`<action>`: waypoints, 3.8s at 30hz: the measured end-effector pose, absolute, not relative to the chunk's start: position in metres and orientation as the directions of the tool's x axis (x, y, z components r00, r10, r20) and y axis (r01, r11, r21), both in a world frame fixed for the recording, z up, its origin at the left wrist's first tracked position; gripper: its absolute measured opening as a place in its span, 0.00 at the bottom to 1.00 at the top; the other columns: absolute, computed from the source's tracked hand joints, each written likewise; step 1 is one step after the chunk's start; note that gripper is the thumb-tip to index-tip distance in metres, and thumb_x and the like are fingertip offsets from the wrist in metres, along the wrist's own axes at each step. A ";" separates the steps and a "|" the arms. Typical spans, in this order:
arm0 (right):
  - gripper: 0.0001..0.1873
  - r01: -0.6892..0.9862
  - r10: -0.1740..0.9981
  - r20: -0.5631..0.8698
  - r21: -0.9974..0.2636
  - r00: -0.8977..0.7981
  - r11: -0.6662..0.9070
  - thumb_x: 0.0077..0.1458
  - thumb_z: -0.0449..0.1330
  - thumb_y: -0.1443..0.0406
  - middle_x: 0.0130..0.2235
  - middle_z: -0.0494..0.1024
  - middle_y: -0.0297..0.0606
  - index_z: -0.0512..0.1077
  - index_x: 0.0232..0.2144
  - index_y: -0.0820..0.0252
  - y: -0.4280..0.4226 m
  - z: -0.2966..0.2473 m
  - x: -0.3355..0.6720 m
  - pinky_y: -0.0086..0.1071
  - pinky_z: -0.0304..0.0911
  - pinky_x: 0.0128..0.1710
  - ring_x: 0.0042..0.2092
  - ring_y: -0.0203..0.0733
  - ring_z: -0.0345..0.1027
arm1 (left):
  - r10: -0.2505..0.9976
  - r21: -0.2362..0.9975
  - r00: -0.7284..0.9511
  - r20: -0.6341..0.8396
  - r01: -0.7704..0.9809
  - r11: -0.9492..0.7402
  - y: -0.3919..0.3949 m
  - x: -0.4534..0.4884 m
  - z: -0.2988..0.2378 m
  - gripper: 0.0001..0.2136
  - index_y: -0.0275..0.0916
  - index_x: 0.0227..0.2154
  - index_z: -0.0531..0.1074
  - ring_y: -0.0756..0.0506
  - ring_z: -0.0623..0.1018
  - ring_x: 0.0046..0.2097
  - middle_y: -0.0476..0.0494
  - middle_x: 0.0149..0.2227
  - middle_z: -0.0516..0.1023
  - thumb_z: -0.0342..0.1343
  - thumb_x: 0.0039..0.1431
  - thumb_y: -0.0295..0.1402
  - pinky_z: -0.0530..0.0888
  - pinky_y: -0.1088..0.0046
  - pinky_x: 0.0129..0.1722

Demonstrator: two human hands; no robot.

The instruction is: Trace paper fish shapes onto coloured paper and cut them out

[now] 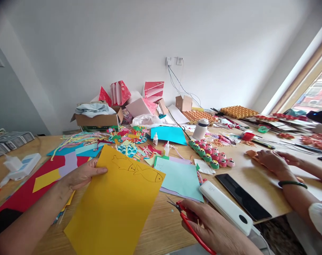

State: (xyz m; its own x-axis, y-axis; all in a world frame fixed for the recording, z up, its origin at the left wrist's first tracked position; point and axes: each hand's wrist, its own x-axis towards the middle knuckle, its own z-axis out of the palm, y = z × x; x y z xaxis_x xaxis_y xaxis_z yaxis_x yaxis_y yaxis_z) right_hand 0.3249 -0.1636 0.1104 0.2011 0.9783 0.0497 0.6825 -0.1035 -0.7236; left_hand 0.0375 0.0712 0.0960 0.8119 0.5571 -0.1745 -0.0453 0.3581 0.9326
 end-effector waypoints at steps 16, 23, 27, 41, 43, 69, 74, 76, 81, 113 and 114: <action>0.08 0.829 0.986 -0.166 -0.556 -0.031 -0.067 0.56 0.50 0.63 0.26 0.70 0.31 0.67 0.29 0.57 -0.142 0.108 0.323 0.25 0.52 0.25 0.27 0.33 0.59 | 0.553 0.942 0.818 -0.158 -0.042 0.332 0.073 0.038 0.087 0.19 0.35 0.44 0.70 0.39 0.76 0.42 0.37 0.42 0.76 0.62 0.47 0.30 0.72 0.62 0.42; 0.09 0.866 0.980 -0.195 -0.496 -0.041 -0.062 0.56 0.48 0.63 0.26 0.70 0.32 0.66 0.29 0.58 -0.134 0.107 0.322 0.26 0.52 0.25 0.27 0.33 0.58 | 0.510 0.930 0.845 -0.159 -0.045 0.365 0.072 0.040 0.088 0.20 0.38 0.46 0.69 0.39 0.76 0.42 0.38 0.44 0.75 0.62 0.47 0.30 0.72 0.63 0.43; 0.11 0.875 0.978 -0.202 -0.481 -0.043 -0.061 0.57 0.47 0.62 0.26 0.70 0.32 0.66 0.29 0.58 -0.132 0.110 0.320 0.26 0.51 0.25 0.27 0.33 0.58 | 0.488 0.927 0.859 -0.157 -0.042 0.372 0.070 0.040 0.090 0.20 0.38 0.46 0.69 0.39 0.76 0.42 0.38 0.44 0.75 0.61 0.48 0.30 0.72 0.63 0.42; 0.11 0.886 0.972 -0.228 -0.461 -0.061 -0.053 0.57 0.48 0.62 0.23 0.67 0.29 0.65 0.26 0.58 -0.134 0.109 0.318 0.25 0.47 0.22 0.25 0.31 0.54 | 0.516 0.924 0.841 -0.165 -0.052 0.380 0.069 0.043 0.086 0.20 0.39 0.45 0.70 0.41 0.77 0.40 0.40 0.42 0.76 0.62 0.47 0.29 0.73 0.65 0.41; 0.12 0.880 0.972 -0.226 -0.473 -0.072 -0.045 0.57 0.47 0.61 0.23 0.68 0.30 0.66 0.27 0.59 -0.134 0.109 0.319 0.25 0.46 0.22 0.25 0.31 0.54 | 0.519 0.923 0.839 -0.163 -0.055 0.380 0.069 0.043 0.087 0.19 0.39 0.45 0.70 0.41 0.77 0.41 0.40 0.42 0.76 0.62 0.47 0.29 0.73 0.65 0.41; 0.08 0.854 0.979 -0.187 -0.520 -0.076 -0.033 0.55 0.47 0.64 0.22 0.63 0.28 0.62 0.26 0.58 -0.132 0.104 0.315 0.24 0.49 0.23 0.24 0.30 0.52 | 0.474 0.919 0.858 -0.197 -0.006 0.393 0.064 0.039 0.086 0.16 0.35 0.40 0.73 0.41 0.77 0.39 0.37 0.39 0.77 0.63 0.45 0.31 0.73 0.67 0.39; 0.08 0.835 0.973 -0.218 -0.547 -0.070 -0.063 0.55 0.47 0.64 0.23 0.64 0.28 0.62 0.26 0.58 -0.132 0.106 0.312 0.23 0.50 0.23 0.25 0.31 0.53 | 0.468 0.922 0.866 -0.178 -0.019 0.386 0.064 0.041 0.086 0.16 0.34 0.39 0.74 0.41 0.77 0.39 0.37 0.40 0.77 0.63 0.45 0.31 0.73 0.68 0.39; 0.09 0.827 0.972 -0.224 -0.558 -0.067 -0.071 0.56 0.47 0.63 0.24 0.64 0.29 0.62 0.27 0.58 -0.133 0.107 0.311 0.23 0.50 0.23 0.25 0.31 0.53 | 0.464 0.925 0.869 -0.170 -0.022 0.379 0.064 0.041 0.086 0.16 0.34 0.40 0.73 0.40 0.77 0.40 0.37 0.40 0.77 0.62 0.46 0.31 0.73 0.67 0.39; 0.14 0.795 0.972 -0.215 -0.604 -0.093 -0.058 0.57 0.47 0.57 0.25 0.65 0.30 0.66 0.30 0.59 -0.133 0.109 0.311 0.23 0.53 0.25 0.26 0.32 0.56 | 0.463 0.927 0.871 -0.164 -0.023 0.374 0.062 0.042 0.086 0.15 0.35 0.39 0.74 0.41 0.77 0.39 0.38 0.39 0.77 0.63 0.45 0.31 0.73 0.69 0.39; 0.11 0.854 0.979 -0.177 -0.520 -0.103 -0.004 0.56 0.46 0.63 0.23 0.62 0.29 0.59 0.23 0.59 -0.137 0.109 0.315 0.24 0.48 0.23 0.25 0.30 0.51 | 0.425 0.934 0.894 -0.143 -0.021 0.357 0.057 0.044 0.091 0.20 0.37 0.44 0.71 0.39 0.76 0.41 0.36 0.42 0.76 0.63 0.46 0.32 0.72 0.65 0.41; 0.10 0.857 0.978 -0.177 -0.516 -0.106 -0.001 0.56 0.46 0.64 0.23 0.62 0.29 0.59 0.23 0.59 -0.136 0.109 0.315 0.24 0.47 0.23 0.25 0.30 0.51 | 0.424 0.934 0.895 -0.141 -0.022 0.357 0.057 0.044 0.091 0.20 0.37 0.44 0.71 0.39 0.76 0.41 0.36 0.42 0.76 0.63 0.46 0.32 0.72 0.65 0.40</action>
